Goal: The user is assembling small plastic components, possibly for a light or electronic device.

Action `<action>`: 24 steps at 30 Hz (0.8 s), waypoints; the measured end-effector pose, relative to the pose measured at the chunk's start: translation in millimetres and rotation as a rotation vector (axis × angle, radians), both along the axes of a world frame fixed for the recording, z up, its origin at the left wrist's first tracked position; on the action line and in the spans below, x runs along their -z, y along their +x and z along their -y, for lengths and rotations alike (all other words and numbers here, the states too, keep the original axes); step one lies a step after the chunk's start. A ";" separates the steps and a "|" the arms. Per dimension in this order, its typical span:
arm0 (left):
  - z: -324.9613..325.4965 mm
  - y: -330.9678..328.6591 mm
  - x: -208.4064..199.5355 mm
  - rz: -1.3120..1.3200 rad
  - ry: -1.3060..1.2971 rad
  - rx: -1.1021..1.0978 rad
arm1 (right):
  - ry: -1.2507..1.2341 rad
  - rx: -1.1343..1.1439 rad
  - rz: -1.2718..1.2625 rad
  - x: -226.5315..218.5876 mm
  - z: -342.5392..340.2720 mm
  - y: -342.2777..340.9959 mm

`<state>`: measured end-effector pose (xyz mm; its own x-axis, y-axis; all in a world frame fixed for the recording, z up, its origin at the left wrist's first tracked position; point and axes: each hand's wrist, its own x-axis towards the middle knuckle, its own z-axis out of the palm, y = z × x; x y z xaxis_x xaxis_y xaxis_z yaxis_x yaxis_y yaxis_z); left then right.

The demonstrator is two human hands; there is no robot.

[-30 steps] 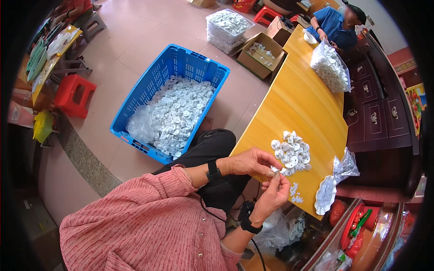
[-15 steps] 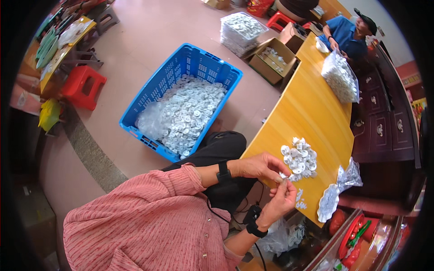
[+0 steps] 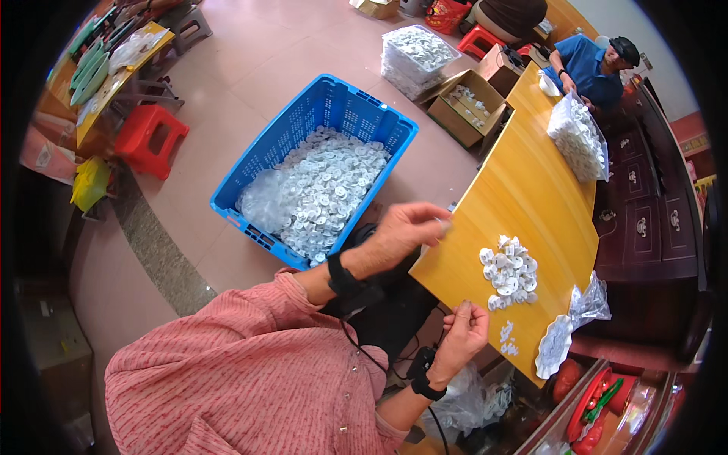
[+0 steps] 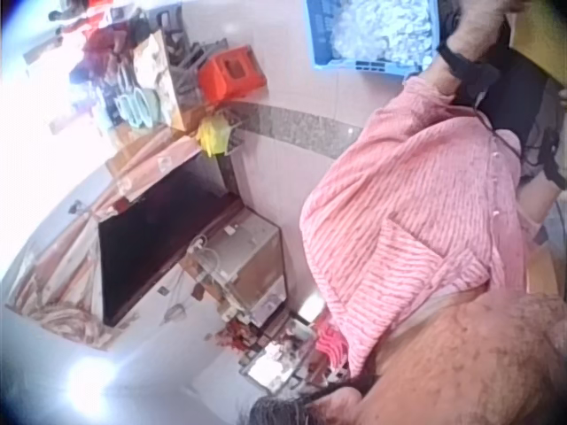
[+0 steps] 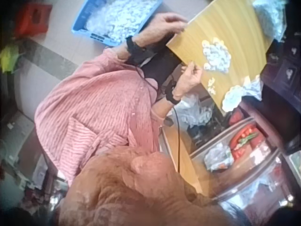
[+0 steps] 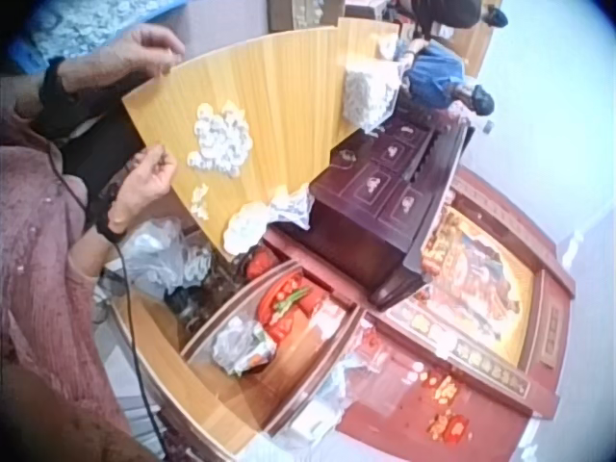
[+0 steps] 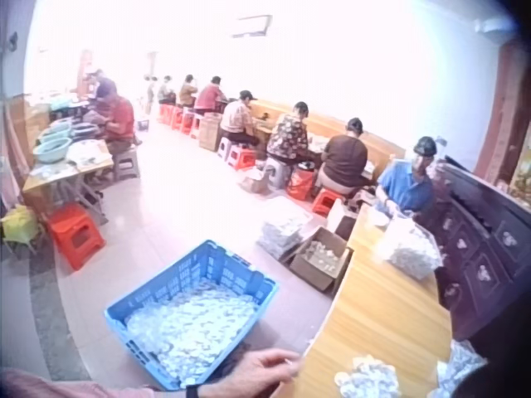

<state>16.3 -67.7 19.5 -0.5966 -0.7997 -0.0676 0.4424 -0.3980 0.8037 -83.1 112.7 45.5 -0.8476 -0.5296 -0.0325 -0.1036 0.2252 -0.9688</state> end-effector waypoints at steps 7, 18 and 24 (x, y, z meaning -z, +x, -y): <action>58.1 66.2 74.0 0.265 0.187 -0.430 | 0.047 0.046 -0.021 15.0 -10.5 -2.5; 78.5 111.6 148.5 0.838 -0.108 -0.592 | 0.227 0.220 -0.515 26.2 -25.2 -24.0; 23.1 40.9 52.3 0.674 -0.589 -0.595 | 0.370 0.173 -0.952 34.5 -16.7 -51.5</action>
